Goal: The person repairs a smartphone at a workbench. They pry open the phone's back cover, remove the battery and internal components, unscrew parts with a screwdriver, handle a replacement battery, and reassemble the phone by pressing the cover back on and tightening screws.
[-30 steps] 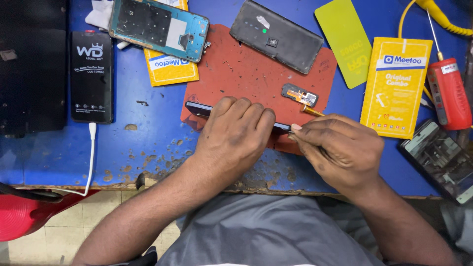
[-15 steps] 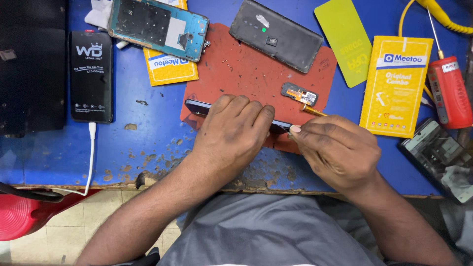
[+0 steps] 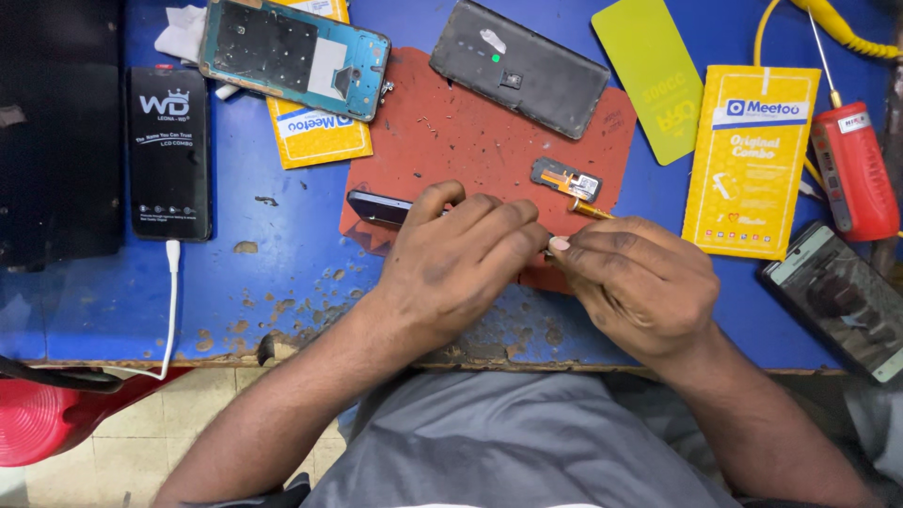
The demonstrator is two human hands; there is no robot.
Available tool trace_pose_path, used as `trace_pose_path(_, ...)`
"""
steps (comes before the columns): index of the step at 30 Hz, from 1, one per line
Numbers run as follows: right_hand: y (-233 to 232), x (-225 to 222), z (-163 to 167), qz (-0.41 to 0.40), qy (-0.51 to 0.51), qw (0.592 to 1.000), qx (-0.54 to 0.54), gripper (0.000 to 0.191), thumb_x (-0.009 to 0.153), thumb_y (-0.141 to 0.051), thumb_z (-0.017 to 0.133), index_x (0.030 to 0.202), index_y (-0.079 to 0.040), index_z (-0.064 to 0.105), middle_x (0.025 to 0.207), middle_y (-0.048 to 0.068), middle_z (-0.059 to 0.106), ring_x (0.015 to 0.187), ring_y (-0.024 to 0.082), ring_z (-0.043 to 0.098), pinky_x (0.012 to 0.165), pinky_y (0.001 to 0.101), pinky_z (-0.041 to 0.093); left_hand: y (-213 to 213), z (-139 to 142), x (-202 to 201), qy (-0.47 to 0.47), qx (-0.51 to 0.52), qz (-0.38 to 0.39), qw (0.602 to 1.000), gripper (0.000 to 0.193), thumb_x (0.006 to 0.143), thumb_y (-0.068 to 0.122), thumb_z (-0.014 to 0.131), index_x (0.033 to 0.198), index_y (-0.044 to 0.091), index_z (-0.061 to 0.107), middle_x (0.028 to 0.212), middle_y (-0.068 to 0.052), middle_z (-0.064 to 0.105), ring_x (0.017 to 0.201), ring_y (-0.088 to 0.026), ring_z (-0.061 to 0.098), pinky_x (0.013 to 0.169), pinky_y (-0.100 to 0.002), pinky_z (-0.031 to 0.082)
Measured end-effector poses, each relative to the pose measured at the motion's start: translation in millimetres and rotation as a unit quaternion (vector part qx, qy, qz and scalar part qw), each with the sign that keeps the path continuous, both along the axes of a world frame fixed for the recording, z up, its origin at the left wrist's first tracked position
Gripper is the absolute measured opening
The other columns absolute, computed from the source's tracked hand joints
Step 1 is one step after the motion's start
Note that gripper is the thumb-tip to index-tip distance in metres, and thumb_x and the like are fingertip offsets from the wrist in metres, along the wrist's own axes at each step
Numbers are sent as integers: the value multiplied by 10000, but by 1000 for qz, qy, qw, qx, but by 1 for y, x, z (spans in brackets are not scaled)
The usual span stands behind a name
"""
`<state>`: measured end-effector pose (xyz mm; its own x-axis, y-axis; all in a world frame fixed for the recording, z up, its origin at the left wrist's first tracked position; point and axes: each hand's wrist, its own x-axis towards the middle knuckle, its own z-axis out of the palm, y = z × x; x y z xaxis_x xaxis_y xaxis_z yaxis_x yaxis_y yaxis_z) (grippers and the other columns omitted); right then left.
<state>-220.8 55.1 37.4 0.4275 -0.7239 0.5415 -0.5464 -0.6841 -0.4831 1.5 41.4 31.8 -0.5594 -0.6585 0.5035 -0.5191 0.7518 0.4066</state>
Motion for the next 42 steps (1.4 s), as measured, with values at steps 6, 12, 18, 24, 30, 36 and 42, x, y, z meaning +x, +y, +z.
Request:
trace_pose_path(6,0,-2,-3,2,-5,1000,3,185,820,82,835,932,11,705,872,130,718,816,279,732,719,353,586,1,0,-5,12,17,30,999,159,965,150,659,1109,110,607,1031,-14,635,928,-176,605,909,-382,405)
trace_pose_path(12,8,-11,-5,-62,-77,985,140,148,867,90,787,957,5,704,952,121,751,847,213,769,770,290,607,0,1,-20,2,19,78,997,113,968,136,663,1025,132,566,898,7,566,837,-185,548,832,-391,368)
trace_pose_path(18,12,-14,-9,-104,-85,976,173,129,871,68,796,941,17,701,947,129,751,878,214,768,796,301,598,-4,5,-21,-29,33,75,996,133,930,111,652,1041,121,579,920,-13,567,846,-209,552,805,-414,356)
trace_pose_path(24,8,-17,-10,-122,53,980,145,153,857,-30,804,1000,-18,751,935,112,756,816,260,729,735,358,568,-9,14,-18,-75,51,45,995,158,855,98,650,996,127,585,909,-22,571,843,-224,567,759,-420,364)
trace_pose_path(30,10,-26,-6,-27,138,989,48,236,813,-162,787,1021,-58,750,972,98,722,868,292,708,748,402,568,-11,18,-21,-98,46,32,994,180,788,85,652,951,120,583,862,-34,556,824,-241,571,724,-422,376)
trace_pose_path(36,-55,-52,11,-171,195,965,52,371,959,-133,771,1271,43,674,1233,232,700,1096,395,692,948,446,553,-9,15,-22,-60,43,45,996,235,815,42,643,1040,101,611,923,-20,596,849,-225,584,746,-418,370)
trace_pose_path(42,-96,-49,-12,-189,336,918,91,655,907,-149,729,1458,126,505,1053,267,702,966,436,650,918,488,525,-9,12,-24,-47,31,61,997,290,836,25,627,1117,95,632,957,-9,627,852,-221,586,747,-426,366)
